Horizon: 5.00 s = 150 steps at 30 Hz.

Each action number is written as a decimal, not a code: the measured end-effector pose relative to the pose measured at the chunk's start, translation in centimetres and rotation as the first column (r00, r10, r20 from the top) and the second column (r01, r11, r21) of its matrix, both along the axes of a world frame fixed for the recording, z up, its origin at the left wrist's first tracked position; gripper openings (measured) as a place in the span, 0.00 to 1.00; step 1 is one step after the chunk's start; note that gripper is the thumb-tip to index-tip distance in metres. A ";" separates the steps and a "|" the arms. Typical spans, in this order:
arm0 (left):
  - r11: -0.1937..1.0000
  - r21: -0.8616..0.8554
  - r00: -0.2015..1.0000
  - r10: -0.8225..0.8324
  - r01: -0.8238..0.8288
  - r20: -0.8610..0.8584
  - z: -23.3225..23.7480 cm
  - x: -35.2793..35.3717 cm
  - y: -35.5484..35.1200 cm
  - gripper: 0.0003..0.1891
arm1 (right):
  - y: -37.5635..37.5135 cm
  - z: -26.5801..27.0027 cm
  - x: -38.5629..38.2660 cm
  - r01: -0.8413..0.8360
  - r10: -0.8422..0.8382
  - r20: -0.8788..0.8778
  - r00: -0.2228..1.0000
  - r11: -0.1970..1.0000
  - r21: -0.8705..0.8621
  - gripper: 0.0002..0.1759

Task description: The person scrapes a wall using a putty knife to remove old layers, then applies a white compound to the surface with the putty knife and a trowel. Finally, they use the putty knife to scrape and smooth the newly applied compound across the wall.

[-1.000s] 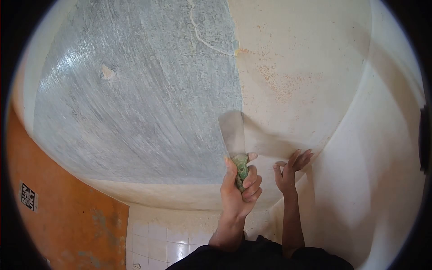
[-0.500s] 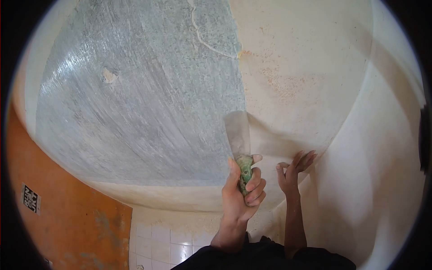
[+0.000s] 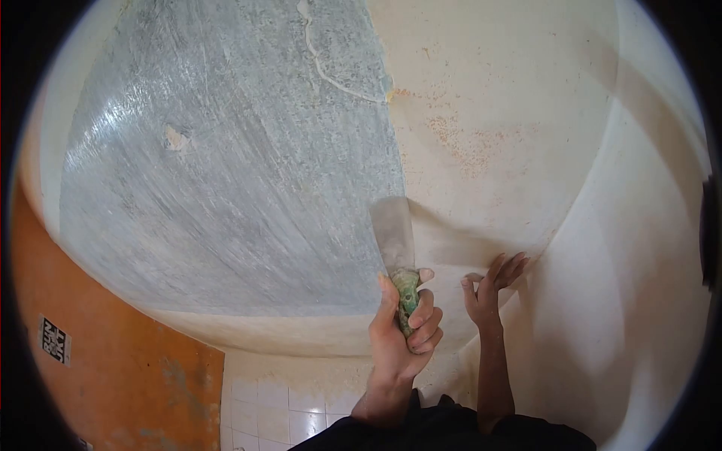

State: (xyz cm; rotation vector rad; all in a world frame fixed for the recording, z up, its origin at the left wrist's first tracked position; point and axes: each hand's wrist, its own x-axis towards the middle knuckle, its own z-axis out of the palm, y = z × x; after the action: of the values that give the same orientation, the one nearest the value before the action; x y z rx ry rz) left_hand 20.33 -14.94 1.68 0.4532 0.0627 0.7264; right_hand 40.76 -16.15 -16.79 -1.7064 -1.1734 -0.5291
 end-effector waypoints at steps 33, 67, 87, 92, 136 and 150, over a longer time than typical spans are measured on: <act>0.999 -0.009 0.992 -0.048 0.050 0.113 -1.0 0.0 0.9 0.32 | -0.5 -0.4 0.0 -0.019 0.019 0.014 1.000 1.000 -0.013 0.54; 0.975 0.219 0.978 -0.007 -0.039 0.208 8.4 1.4 3.2 0.28 | -0.5 -0.4 -0.1 0.001 -0.001 0.026 1.000 1.000 -0.004 0.53; 0.962 0.270 0.944 -0.128 0.043 0.306 12.5 2.0 3.5 0.28 | -0.3 -1.4 0.3 0.025 -0.024 0.045 0.999 0.999 -0.026 0.53; 0.918 0.395 0.954 -0.131 0.014 0.271 18.9 2.2 4.4 0.25 | -0.3 -0.8 0.3 0.037 -0.035 0.067 0.997 0.999 -0.038 0.53; 0.929 0.368 0.975 -0.038 -0.046 0.217 25.0 0.4 2.3 0.20 | -3.5 2.0 -1.2 -0.108 0.098 -0.085 0.992 0.986 -0.127 0.52; 0.948 0.266 0.984 0.157 -0.175 0.088 11.1 -0.4 1.6 0.23 | -6.4 4.4 -4.1 -0.096 0.031 -0.273 0.962 0.969 -0.229 0.47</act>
State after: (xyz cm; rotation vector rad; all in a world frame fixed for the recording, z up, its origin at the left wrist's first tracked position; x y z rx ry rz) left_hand 19.91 -13.35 12.78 0.6938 -0.0634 0.9208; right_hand 36.69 -22.54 -12.34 -1.8702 -1.1250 -0.1114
